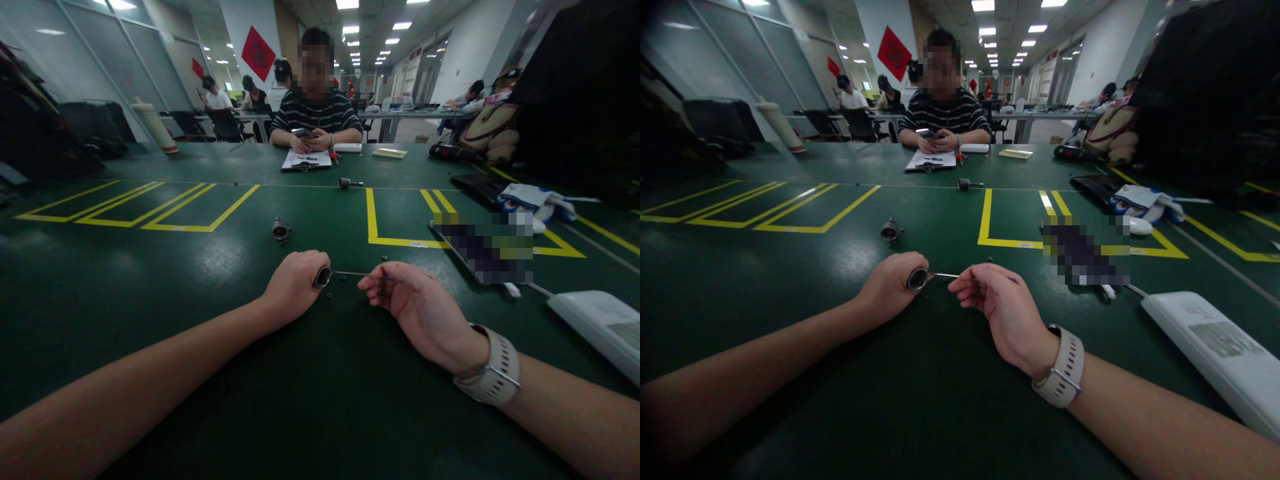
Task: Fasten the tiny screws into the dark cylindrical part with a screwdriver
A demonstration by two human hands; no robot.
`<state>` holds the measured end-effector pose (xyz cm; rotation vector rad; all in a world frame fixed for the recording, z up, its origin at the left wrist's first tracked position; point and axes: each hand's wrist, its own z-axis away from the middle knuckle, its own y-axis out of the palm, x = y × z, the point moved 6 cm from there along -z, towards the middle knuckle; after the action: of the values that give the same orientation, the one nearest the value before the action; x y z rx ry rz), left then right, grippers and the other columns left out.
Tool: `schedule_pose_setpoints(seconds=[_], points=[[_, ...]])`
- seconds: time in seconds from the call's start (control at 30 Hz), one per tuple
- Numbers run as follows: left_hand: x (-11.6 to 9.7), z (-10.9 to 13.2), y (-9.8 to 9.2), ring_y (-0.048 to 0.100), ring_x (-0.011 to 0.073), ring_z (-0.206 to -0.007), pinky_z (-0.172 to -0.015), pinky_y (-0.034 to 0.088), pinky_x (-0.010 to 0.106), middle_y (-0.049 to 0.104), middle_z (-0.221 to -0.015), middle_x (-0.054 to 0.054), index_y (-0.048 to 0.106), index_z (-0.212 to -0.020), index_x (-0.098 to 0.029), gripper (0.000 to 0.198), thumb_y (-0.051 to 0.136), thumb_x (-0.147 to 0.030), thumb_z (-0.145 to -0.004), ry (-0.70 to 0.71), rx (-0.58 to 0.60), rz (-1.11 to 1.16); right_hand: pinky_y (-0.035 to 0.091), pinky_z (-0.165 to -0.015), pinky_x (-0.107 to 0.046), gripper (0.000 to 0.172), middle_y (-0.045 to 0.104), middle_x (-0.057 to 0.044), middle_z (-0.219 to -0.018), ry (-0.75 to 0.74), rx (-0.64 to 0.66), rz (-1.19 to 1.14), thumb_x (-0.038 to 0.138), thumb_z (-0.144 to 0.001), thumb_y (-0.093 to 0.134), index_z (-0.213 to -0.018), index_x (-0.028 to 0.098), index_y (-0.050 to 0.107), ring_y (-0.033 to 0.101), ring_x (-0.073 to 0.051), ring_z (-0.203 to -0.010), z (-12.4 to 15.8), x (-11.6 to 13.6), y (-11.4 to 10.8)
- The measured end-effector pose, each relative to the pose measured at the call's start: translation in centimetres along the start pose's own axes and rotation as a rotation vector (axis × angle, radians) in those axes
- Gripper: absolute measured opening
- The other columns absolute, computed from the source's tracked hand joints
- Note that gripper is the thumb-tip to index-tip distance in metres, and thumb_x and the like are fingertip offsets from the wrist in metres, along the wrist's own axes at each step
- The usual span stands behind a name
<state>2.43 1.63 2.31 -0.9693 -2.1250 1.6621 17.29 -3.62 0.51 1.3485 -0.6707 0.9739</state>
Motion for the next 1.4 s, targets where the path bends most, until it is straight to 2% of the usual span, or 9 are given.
schedule_pose_setpoints(seconds=[0.17,0.3,0.47,0.6,0.7,0.9,1.4], points=[[0.4,0.0,-0.1,0.050,0.0144,-0.060,-0.055,0.033,0.026,0.054,-0.067,0.000,0.049,-0.071,-0.017,0.010,0.050,-0.012,-0.079,-0.060,-0.019,0.039,0.043,-0.067,-0.030,0.016,0.066,-0.005,-0.076,-0.074,-0.068,0.126,0.027,-0.081,0.058,-0.071,0.016,0.067,0.057,-0.016,-0.074,0.2,0.3,-0.2],[0.5,0.1,0.0,0.050,0.0145,-0.061,-0.055,0.034,0.026,0.055,-0.068,0.000,0.050,-0.072,-0.017,0.008,0.050,-0.013,-0.079,-0.063,-0.030,0.058,0.044,-0.069,-0.032,0.015,0.066,-0.004,-0.080,-0.108,-0.073,0.218,0.027,-0.082,0.057,-0.075,0.018,0.067,0.058,-0.016,-0.075,0.5,0.5,-0.1],[0.1,0.1,-0.3,0.050,0.0152,-0.063,-0.058,0.035,0.027,0.055,-0.068,0.001,0.050,-0.072,-0.017,0.009,0.050,-0.011,-0.078,-0.027,-0.025,0.008,0.045,-0.071,-0.032,0.018,0.066,-0.004,-0.082,-0.185,0.057,0.278,0.028,-0.085,0.054,-0.078,0.019,0.068,0.058,-0.017,-0.078,0.9,0.8,0.9],[-0.3,0.1,-0.3,0.050,0.0159,-0.062,-0.059,0.035,0.028,0.055,-0.067,0.001,0.049,-0.070,-0.017,0.010,0.049,-0.011,-0.078,-0.008,0.000,-0.048,0.045,-0.073,-0.032,0.018,0.067,-0.004,-0.089,-0.146,0.164,0.375,0.030,-0.087,0.052,-0.085,0.020,0.067,0.059,-0.017,-0.083,1.2,0.2,1.7],[-0.4,0.2,-0.3,0.049,0.0165,-0.063,-0.058,0.034,0.029,0.055,-0.068,0.002,0.048,-0.070,-0.017,0.011,0.048,-0.011,-0.078,0.005,-0.001,-0.080,0.046,-0.076,-0.033,0.020,0.067,-0.004,-0.094,-0.143,0.193,0.483,0.033,-0.088,0.052,-0.089,0.021,0.067,0.059,-0.018,-0.088,1.3,0.0,2.1],[-0.5,0.2,-0.2,0.050,0.0170,-0.064,-0.059,0.034,0.029,0.055,-0.069,0.002,0.049,-0.072,-0.017,0.011,0.046,-0.008,-0.077,0.024,0.009,-0.113,0.045,-0.077,-0.037,0.022,0.067,-0.004,-0.089,-0.177,0.133,0.641,0.035,-0.088,0.051,-0.086,0.020,0.067,0.060,-0.019,-0.086,1.5,0.4,1.8],[-0.5,0.3,0.0,0.050,0.0179,-0.066,-0.060,0.035,0.030,0.057,-0.071,0.003,0.050,-0.074,-0.017,0.011,0.046,-0.007,-0.077,0.026,0.024,-0.129,0.045,-0.076,-0.037,0.020,0.066,-0.002,-0.084,-0.270,0.042,0.598,0.033,-0.088,0.051,-0.082,0.022,0.067,0.060,-0.019,-0.082,1.6,0.7,0.9]])
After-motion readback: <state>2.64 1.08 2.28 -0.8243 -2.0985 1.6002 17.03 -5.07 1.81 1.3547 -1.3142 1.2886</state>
